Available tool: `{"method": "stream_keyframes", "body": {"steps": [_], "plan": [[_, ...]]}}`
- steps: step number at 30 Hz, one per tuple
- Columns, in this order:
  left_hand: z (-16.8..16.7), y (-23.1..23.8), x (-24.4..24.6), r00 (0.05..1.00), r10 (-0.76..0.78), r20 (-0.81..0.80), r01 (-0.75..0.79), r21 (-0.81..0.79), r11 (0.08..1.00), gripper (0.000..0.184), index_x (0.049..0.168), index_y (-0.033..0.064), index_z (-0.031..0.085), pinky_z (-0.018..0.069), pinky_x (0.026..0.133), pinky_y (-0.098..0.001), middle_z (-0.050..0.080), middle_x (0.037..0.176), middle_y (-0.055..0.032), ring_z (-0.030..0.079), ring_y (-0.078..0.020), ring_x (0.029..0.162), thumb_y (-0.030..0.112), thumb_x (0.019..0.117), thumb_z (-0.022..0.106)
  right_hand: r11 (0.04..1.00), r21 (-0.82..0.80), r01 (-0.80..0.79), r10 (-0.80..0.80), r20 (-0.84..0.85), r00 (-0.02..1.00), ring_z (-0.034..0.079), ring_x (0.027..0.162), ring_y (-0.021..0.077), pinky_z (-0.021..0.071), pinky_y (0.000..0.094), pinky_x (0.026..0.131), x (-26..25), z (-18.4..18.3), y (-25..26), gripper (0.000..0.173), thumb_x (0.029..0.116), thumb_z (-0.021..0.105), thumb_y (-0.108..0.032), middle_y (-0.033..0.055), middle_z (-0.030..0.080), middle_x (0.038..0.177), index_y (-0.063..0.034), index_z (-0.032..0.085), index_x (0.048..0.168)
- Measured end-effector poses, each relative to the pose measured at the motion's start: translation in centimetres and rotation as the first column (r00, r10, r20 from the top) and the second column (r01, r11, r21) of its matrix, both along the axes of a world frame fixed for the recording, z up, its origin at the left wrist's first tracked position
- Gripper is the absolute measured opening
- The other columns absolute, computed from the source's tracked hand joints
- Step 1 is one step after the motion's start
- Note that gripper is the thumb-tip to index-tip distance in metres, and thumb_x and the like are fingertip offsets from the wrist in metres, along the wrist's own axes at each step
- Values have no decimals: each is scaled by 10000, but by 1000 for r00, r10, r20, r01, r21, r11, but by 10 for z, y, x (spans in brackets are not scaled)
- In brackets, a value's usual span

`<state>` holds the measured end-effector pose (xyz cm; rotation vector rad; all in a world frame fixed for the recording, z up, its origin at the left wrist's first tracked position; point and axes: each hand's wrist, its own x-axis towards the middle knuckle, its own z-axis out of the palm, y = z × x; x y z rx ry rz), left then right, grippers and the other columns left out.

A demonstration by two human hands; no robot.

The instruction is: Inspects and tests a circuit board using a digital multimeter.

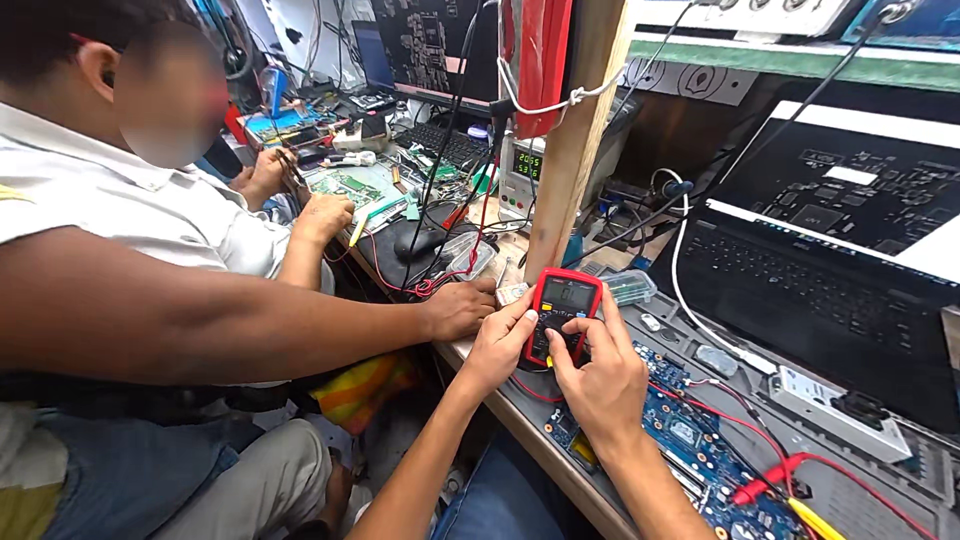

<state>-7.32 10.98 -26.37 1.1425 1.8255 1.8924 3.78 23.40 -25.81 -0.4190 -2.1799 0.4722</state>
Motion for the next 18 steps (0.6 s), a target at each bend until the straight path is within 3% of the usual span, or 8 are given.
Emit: {"method": "stream_keyframes", "body": {"steps": [18], "plan": [[2, 2, 1, 1000, 5, 0, -5, -1, 1000, 451, 1543, 145, 472, 537, 1039, -377, 620, 1421, -32, 635, -132, 1228, 247, 1121, 351, 999, 39, 18, -19, 14, 1000, 732, 812, 196, 563, 406, 589, 0, 1, 1, 238, 917, 722, -385, 73, 512, 1554, -147, 731, 918]]}}
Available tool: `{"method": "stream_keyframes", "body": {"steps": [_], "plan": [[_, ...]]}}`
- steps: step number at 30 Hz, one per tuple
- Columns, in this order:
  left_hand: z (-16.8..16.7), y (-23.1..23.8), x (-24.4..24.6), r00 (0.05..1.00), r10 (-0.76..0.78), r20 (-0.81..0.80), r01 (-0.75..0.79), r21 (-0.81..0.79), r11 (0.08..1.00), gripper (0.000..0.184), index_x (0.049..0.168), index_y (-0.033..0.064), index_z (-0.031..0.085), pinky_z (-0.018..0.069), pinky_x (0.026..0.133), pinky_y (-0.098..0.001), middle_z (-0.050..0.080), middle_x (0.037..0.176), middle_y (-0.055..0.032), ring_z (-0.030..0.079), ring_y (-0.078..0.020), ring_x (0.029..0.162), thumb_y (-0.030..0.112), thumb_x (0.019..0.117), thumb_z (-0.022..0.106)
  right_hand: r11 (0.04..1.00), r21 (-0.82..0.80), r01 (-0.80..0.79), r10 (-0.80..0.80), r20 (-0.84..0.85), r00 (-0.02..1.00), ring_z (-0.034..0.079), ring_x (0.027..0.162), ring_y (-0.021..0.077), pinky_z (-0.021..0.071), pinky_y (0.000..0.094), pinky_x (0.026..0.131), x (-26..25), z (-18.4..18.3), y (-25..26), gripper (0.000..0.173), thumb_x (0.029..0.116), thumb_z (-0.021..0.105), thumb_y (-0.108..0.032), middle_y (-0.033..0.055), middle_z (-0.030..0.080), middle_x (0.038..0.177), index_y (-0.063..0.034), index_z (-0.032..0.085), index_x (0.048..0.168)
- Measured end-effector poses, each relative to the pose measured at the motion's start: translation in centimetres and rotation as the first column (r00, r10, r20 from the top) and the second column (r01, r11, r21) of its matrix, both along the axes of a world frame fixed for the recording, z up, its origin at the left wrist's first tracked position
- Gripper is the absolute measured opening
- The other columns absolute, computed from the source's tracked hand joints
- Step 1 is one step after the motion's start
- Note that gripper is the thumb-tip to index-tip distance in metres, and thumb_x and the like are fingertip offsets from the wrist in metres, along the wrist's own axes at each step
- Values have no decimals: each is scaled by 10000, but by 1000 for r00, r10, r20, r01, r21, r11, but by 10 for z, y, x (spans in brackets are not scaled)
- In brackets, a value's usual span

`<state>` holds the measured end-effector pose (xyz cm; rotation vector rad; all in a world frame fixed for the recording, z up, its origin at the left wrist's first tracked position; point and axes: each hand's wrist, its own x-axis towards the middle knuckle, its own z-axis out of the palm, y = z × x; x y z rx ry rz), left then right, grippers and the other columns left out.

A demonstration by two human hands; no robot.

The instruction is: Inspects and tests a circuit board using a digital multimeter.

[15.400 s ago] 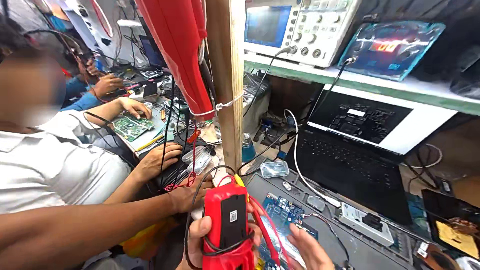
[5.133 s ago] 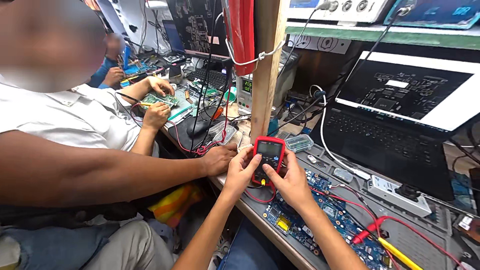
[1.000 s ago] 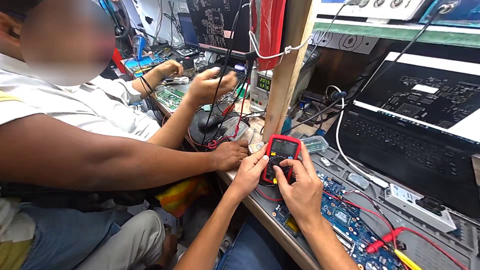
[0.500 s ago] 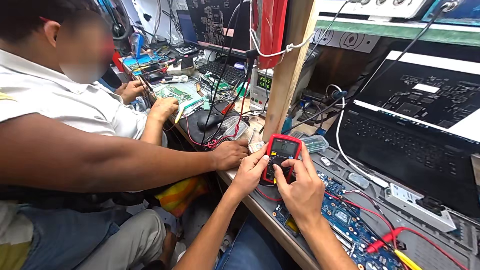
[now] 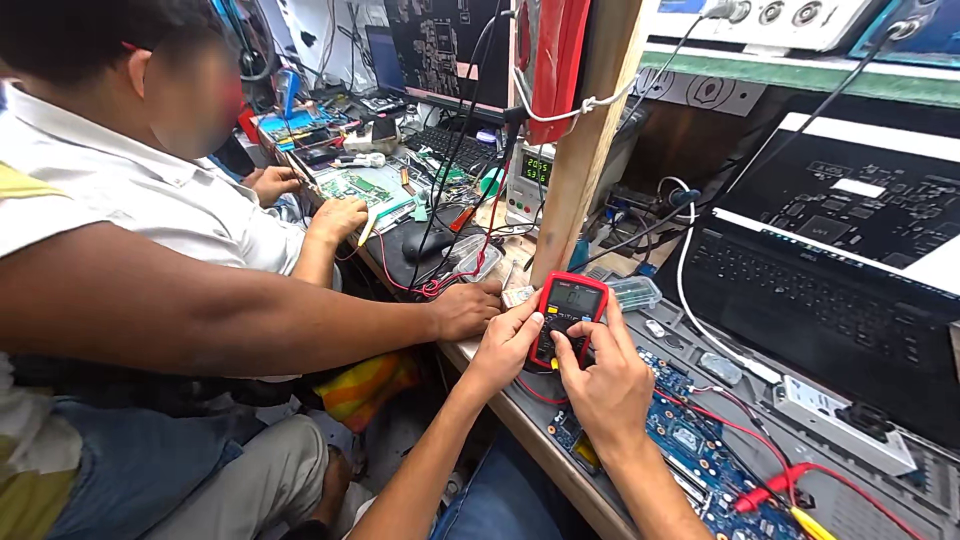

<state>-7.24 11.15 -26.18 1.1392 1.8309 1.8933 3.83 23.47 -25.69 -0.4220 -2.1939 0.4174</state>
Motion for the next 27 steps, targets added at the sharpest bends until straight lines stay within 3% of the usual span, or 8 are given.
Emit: {"method": "stream_keyframes", "body": {"steps": [9, 15, 21, 27], "plan": [[0, 1, 0, 1000, 14, -24, -14, -10, 1000, 449, 1528, 119, 488, 533, 1039, -376, 626, 1409, -46, 637, -129, 1221, 241, 1117, 356, 1000, 1, -11, 11, 1, 1000, 740, 874, 206, 573, 409, 618, 0, -1, 1, 251, 925, 720, -397, 88, 522, 1544, -146, 729, 934], [0, 0, 0, 1000, 8, -2, -8, 4, 1000, 446, 1523, 115, 495, 529, 1049, -375, 623, 1416, -45, 632, -127, 1230, 234, 1115, 358, 977, -131, -165, 160, -48, 986, 718, 1014, 153, 609, 378, 761, 2, -4, 8, 201, 942, 680, -337, 87, 454, 1589, -181, 748, 1048], [0, -3, -1, 998, -58, 19, 57, 43, 997, 460, 1541, 86, 458, 514, 1067, -389, 592, 1450, -70, 612, -152, 1261, 179, 1103, 354, 947, -158, -278, 277, -28, 960, 583, 1321, 219, 588, 425, 921, 1, -7, 9, 238, 975, 609, -194, 120, 302, 1668, -238, 734, 1173], [1, -4, 0, 996, -81, 42, 80, 40, 996, 459, 1547, 95, 453, 510, 1073, -386, 581, 1467, -59, 604, -150, 1274, 172, 1103, 365, 944, -174, -279, 281, -15, 960, 582, 1316, 221, 586, 440, 920, 1, -5, 9, 220, 998, 599, -183, 115, 278, 1674, -240, 728, 1167]]}}
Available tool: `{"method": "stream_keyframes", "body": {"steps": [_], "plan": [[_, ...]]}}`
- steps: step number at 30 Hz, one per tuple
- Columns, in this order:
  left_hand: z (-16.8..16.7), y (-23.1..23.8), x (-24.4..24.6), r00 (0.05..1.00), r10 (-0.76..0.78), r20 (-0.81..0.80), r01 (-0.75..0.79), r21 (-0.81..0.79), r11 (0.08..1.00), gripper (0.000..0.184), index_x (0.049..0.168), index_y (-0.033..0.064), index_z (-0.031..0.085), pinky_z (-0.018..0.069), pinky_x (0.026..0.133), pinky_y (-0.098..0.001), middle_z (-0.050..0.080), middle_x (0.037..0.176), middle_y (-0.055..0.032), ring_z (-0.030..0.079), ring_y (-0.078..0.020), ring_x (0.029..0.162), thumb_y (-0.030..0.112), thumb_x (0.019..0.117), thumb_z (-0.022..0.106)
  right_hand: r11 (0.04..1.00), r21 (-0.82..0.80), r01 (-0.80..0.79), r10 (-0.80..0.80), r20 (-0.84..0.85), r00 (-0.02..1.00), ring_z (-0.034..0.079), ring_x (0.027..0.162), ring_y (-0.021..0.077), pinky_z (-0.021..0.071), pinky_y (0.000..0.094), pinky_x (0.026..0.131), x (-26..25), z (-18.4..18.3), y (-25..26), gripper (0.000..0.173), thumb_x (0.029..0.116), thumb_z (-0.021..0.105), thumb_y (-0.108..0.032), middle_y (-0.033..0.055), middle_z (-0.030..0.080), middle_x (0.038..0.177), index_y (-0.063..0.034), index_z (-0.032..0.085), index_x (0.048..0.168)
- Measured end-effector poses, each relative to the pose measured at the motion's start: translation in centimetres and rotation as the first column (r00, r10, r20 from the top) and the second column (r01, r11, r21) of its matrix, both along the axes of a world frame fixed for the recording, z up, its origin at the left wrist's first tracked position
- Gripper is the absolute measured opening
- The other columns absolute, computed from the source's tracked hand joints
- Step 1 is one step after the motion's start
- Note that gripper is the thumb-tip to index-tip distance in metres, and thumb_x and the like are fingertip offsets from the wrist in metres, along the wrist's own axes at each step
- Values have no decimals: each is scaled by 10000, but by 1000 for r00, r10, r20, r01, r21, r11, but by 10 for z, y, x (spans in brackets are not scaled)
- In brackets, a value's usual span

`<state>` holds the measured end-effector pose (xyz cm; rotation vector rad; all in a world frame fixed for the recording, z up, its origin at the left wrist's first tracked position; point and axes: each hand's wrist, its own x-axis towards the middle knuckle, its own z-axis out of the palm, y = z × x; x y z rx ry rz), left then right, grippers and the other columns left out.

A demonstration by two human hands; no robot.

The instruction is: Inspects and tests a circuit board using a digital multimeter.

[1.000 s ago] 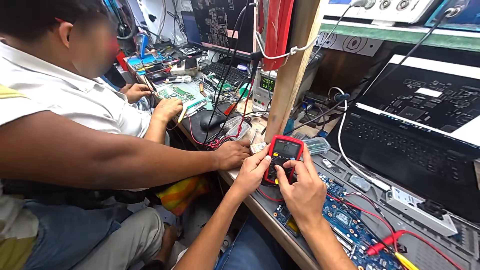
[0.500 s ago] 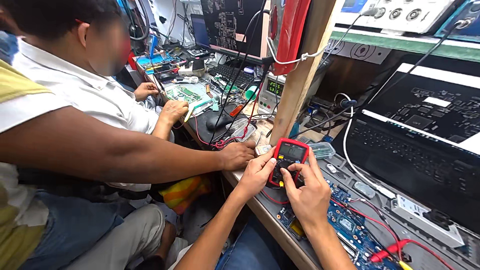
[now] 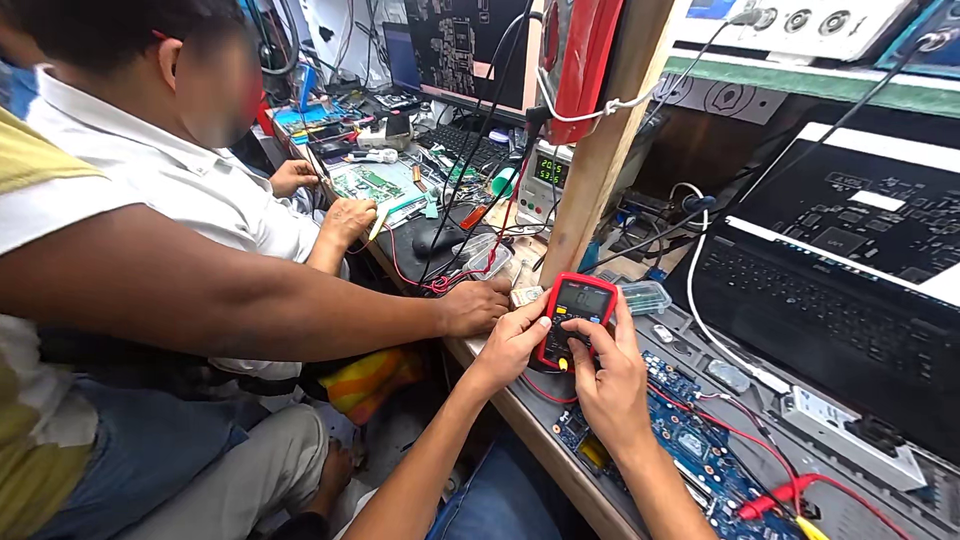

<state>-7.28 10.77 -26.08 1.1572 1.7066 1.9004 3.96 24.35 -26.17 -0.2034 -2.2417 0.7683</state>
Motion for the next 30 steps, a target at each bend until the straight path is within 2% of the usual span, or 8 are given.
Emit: {"method": "stream_keyframes", "body": {"steps": [6, 10, 15, 30], "plan": [[0, -2, 0, 1000, 1, -28, -2, -22, 1000, 458, 1554, 110, 442, 515, 1065, -380, 581, 1463, -53, 612, -144, 1258, 186, 1109, 367, 999, 32, 20, -22, 36, 999, 622, 1250, 255, 603, 463, 841, 0, 1, -2, 227, 1004, 555, -157, 131, 275, 1667, -234, 714, 1146], [-2, -2, 0, 999, -1, -33, 1, -13, 1000, 458, 1557, 102, 435, 514, 1068, -379, 577, 1469, -59, 609, -145, 1265, 185, 1111, 371, 999, 48, 12, -14, 31, 999, 581, 1316, 269, 601, 460, 879, -1, 0, -2, 253, 997, 525, -106, 143, 247, 1677, -228, 714, 1114], [-1, -2, 1, 1000, 2, -30, -3, -12, 1000, 456, 1552, 101, 442, 507, 1076, -378, 575, 1471, -57, 604, -146, 1272, 176, 1110, 364, 999, 53, 12, -15, 44, 999, 607, 1271, 264, 607, 455, 840, 0, 1, -3, 254, 996, 527, -98, 144, 232, 1677, -230, 702, 1125], [-2, -1, 1, 1000, 12, -14, -12, -9, 1000, 441, 1534, 107, 472, 519, 1059, -381, 603, 1436, -54, 621, -148, 1246, 191, 1111, 379, 999, 46, 3, -6, 65, 998, 588, 1298, 275, 610, 465, 836, -1, 2, -3, 259, 984, 525, -84, 148, 197, 1685, -237, 697, 1105]]}}
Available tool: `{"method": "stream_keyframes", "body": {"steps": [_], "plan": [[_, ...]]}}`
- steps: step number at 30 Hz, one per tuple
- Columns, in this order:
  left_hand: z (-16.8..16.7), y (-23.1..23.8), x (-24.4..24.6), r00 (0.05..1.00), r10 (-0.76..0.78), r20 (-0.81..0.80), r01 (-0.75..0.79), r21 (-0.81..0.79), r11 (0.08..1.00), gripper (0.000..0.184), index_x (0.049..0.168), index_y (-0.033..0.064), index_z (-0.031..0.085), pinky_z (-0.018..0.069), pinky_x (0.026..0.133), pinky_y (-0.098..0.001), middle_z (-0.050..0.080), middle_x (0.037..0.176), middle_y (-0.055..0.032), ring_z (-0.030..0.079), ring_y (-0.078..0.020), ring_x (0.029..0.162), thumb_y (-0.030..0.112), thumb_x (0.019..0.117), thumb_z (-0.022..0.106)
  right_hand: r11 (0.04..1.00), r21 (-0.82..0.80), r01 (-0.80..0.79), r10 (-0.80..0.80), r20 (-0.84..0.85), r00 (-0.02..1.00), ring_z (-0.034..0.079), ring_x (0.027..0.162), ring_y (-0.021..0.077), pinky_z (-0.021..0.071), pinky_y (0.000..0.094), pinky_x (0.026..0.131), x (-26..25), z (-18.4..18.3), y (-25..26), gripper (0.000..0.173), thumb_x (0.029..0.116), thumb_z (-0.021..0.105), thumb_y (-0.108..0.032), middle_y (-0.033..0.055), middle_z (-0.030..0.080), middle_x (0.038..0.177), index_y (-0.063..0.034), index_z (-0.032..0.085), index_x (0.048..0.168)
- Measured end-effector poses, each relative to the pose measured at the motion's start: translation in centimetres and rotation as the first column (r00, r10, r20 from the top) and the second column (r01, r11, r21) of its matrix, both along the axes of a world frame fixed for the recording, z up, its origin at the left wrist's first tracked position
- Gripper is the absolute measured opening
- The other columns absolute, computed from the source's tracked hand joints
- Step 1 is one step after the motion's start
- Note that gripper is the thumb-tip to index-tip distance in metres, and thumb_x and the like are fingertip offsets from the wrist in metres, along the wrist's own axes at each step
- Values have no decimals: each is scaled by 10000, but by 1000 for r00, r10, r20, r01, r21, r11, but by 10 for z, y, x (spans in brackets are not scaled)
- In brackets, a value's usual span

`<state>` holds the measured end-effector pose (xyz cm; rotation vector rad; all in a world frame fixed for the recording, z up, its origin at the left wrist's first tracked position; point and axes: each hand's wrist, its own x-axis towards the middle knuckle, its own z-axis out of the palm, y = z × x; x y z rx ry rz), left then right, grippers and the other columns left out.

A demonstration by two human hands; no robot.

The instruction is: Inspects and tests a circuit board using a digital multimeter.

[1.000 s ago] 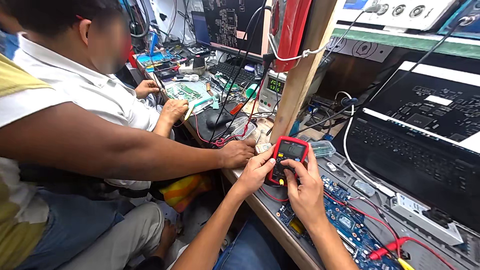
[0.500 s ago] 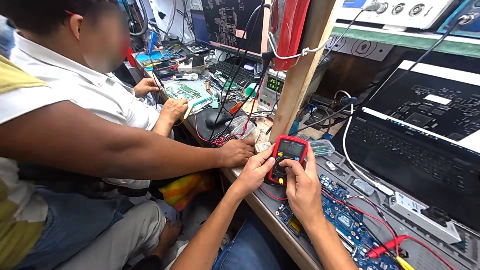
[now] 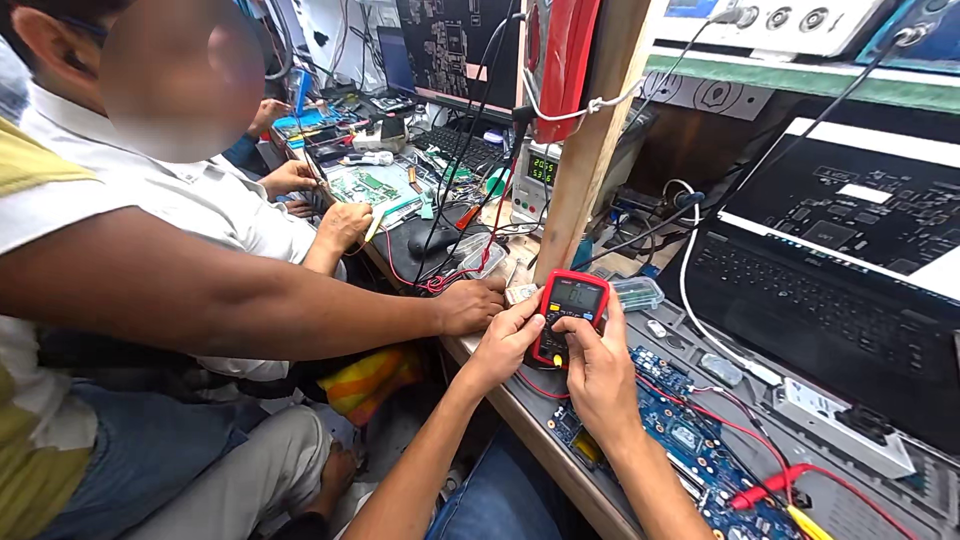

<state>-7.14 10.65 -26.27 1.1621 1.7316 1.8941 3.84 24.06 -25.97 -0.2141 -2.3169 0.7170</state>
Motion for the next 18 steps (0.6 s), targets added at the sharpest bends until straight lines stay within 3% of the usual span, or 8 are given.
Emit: {"method": "stream_keyframes", "body": {"steps": [7, 12, 14, 15, 18], "plan": [[1, -1, 0, 1000, 3, -25, -3, 4, 1000, 451, 1545, 103, 455, 516, 1064, -380, 587, 1457, -56, 611, -145, 1260, 179, 1108, 372, 1000, -7, -13, 13, -2, 1000, 531, 1366, 290, 593, 484, 903, 0, 0, 1, 266, 975, 533, -77, 153, 209, 1680, -240, 701, 1101], [-1, 0, -1, 999, 5, -33, -4, 14, 1000, 445, 1535, 95, 467, 511, 1071, -376, 593, 1449, -58, 613, -143, 1258, 171, 1107, 374, 1000, 5, 5, -5, -2, 1000, 552, 1341, 287, 598, 471, 878, 0, -1, 0, 260, 976, 531, -88, 151, 213, 1679, -248, 703, 1089], [-1, 1, -1, 1000, 5, -26, -5, 7, 1000, 446, 1538, 98, 462, 510, 1071, -377, 591, 1451, -57, 611, -142, 1260, 172, 1108, 373, 1000, 2, 11, -11, -32, 999, 593, 1294, 266, 600, 459, 858, 0, -2, 1, 268, 997, 520, -127, 139, 244, 1676, -239, 693, 1169], [0, 1, -1, 1000, 7, -23, -7, 2, 1000, 448, 1543, 102, 456, 512, 1069, -377, 588, 1454, -57, 612, -143, 1259, 176, 1109, 372, 1000, -9, 11, -11, -55, 998, 611, 1276, 245, 600, 448, 866, 1, -3, 1, 306, 1017, 498, -158, 123, 271, 1674, -224, 666, 1264], [0, 0, 0, 1000, 13, -24, -13, 0, 1000, 455, 1552, 113, 446, 522, 1062, -381, 591, 1452, -58, 617, -149, 1255, 176, 1108, 369, 995, -101, 14, -27, -119, 992, 630, 1256, 182, 584, 404, 953, 2, 0, 3, 438, 1076, 385, -229, 95, 451, 1586, -121, 480, 1491]]}}
